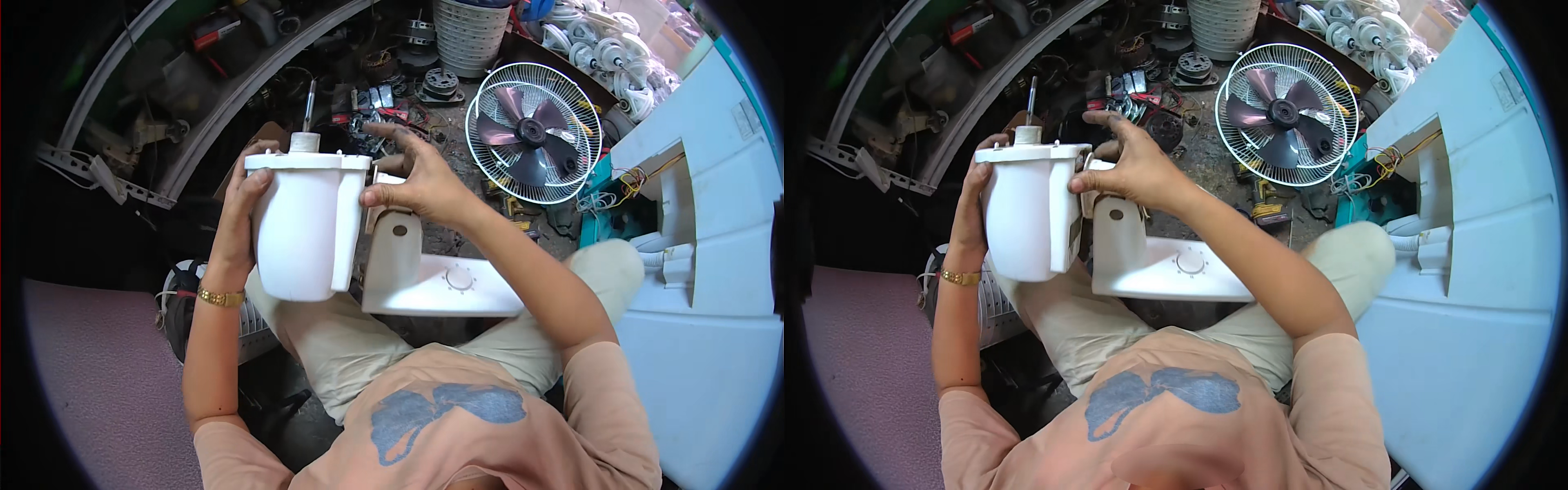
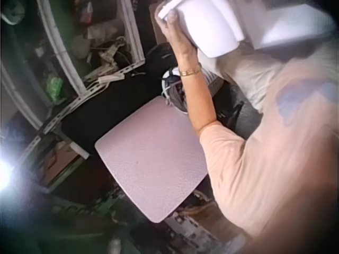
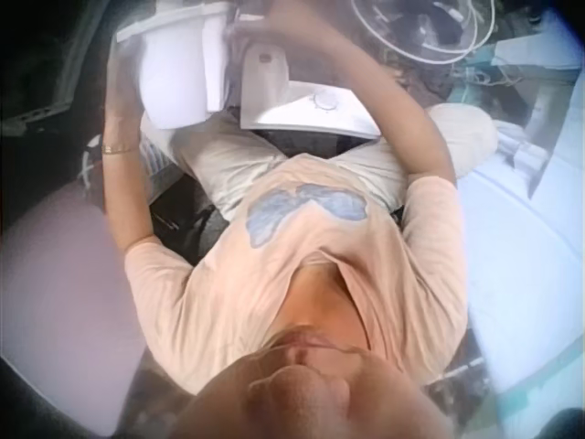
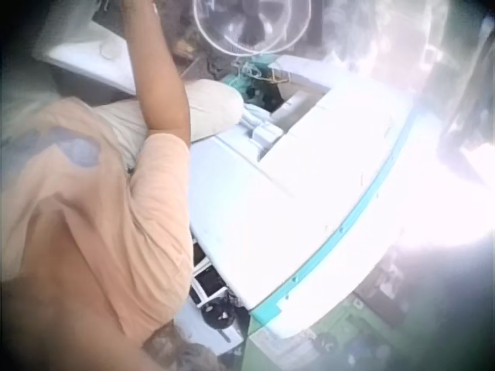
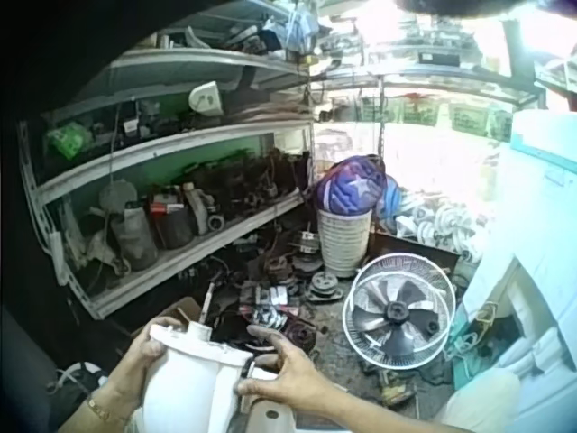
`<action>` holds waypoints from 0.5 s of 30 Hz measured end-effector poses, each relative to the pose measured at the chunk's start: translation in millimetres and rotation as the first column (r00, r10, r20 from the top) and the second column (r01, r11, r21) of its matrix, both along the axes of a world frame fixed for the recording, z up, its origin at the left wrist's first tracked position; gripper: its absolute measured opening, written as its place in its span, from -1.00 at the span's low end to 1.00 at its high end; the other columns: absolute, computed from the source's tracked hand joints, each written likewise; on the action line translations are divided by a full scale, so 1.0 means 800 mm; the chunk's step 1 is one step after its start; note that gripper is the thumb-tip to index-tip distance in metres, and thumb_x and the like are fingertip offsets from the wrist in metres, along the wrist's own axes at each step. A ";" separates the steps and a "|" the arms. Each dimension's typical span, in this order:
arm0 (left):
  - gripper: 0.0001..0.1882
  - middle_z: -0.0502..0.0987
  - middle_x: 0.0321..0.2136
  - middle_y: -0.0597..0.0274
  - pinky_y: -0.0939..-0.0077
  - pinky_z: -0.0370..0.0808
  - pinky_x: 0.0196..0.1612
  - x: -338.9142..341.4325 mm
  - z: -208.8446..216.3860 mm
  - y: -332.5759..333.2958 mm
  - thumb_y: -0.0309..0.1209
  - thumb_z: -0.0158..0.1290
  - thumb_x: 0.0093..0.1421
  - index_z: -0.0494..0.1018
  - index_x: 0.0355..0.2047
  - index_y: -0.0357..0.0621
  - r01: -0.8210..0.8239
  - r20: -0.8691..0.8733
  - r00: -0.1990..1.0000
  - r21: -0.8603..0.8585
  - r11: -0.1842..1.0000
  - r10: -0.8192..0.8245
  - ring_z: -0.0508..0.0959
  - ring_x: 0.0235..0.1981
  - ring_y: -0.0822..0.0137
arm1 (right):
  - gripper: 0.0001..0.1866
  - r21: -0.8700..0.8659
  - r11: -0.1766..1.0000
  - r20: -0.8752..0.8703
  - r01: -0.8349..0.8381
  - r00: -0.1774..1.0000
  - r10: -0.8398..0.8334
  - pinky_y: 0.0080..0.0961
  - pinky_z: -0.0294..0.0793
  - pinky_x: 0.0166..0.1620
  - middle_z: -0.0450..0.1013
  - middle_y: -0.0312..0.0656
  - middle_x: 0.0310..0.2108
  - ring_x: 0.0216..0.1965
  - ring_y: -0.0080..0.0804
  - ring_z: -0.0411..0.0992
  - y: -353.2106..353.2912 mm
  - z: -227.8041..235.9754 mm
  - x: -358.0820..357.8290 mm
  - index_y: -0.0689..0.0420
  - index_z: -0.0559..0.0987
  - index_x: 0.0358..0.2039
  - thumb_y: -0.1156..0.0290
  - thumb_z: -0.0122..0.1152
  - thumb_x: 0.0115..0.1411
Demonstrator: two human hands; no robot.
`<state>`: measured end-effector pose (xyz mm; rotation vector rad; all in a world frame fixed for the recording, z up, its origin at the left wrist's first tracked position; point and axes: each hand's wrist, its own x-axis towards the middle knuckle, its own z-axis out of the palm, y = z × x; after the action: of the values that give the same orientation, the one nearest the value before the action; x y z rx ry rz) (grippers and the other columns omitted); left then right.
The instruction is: The person disassembles an electric fan by removing the front grille, blades, and motor housing components using a power drill and hand tools.
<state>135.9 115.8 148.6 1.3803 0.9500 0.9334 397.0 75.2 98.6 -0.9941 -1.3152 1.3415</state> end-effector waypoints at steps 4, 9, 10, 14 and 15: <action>-0.26 0.43 0.00 0.10 0.50 0.41 0.12 -0.016 -0.006 -0.025 0.06 0.12 0.16 0.32 0.20 -0.17 -0.038 -0.060 0.998 -0.093 0.995 0.032 0.45 0.07 0.31 | 0.24 -0.149 0.986 -0.121 -0.075 0.991 0.057 -0.33 0.58 -0.04 0.56 0.25 -0.08 -0.06 -0.20 0.57 -0.022 -0.010 -0.015 0.27 0.13 0.38 0.10 0.71 -0.18; -0.22 0.42 -0.01 0.06 0.48 0.40 0.13 -0.028 -0.016 -0.056 0.09 0.14 0.12 0.30 0.19 -0.20 -0.072 -0.107 0.992 -0.068 0.995 0.064 0.45 0.07 0.28 | 0.22 -0.175 0.980 -0.127 -0.094 0.989 0.072 -0.37 0.55 -0.02 0.59 0.10 -0.17 -0.10 -0.25 0.58 -0.046 -0.028 -0.030 0.24 0.16 0.38 0.09 0.71 -0.20; -0.21 0.41 -0.01 0.05 0.47 0.39 0.14 -0.026 -0.014 -0.062 0.10 0.15 0.11 0.30 0.19 -0.21 -0.098 -0.111 0.990 -0.055 0.994 0.091 0.45 0.07 0.26 | 0.21 -0.157 0.983 -0.111 -0.094 0.991 0.077 -0.35 0.50 0.05 0.59 0.06 -0.14 -0.04 -0.28 0.54 -0.048 -0.029 -0.030 0.18 0.15 0.39 0.15 0.71 -0.18; -0.13 0.41 0.02 0.00 0.44 0.40 0.17 -0.029 -0.008 -0.071 0.10 0.20 0.06 0.25 0.22 -0.22 -0.081 -0.045 0.996 -0.077 0.994 0.077 0.46 0.10 0.22 | 0.21 -0.103 0.992 -0.126 -0.070 0.990 0.057 -0.33 0.50 0.07 0.56 0.10 -0.11 0.03 -0.23 0.52 -0.052 -0.029 -0.035 0.23 0.19 0.36 0.09 0.72 -0.21; -0.13 0.41 0.02 0.00 0.44 0.40 0.17 -0.031 -0.007 -0.073 0.10 0.20 0.06 0.25 0.22 -0.22 -0.083 -0.045 0.996 -0.076 0.994 0.080 0.46 0.10 0.22 | 0.21 -0.102 0.992 -0.126 -0.072 0.990 0.059 -0.33 0.50 0.07 0.56 0.10 -0.11 0.03 -0.23 0.52 -0.052 -0.030 -0.036 0.23 0.19 0.36 0.09 0.72 -0.21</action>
<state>111.1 57.6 143.4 1.3079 1.0700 0.9220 367.9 33.6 74.9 -0.9304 -1.2032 1.5120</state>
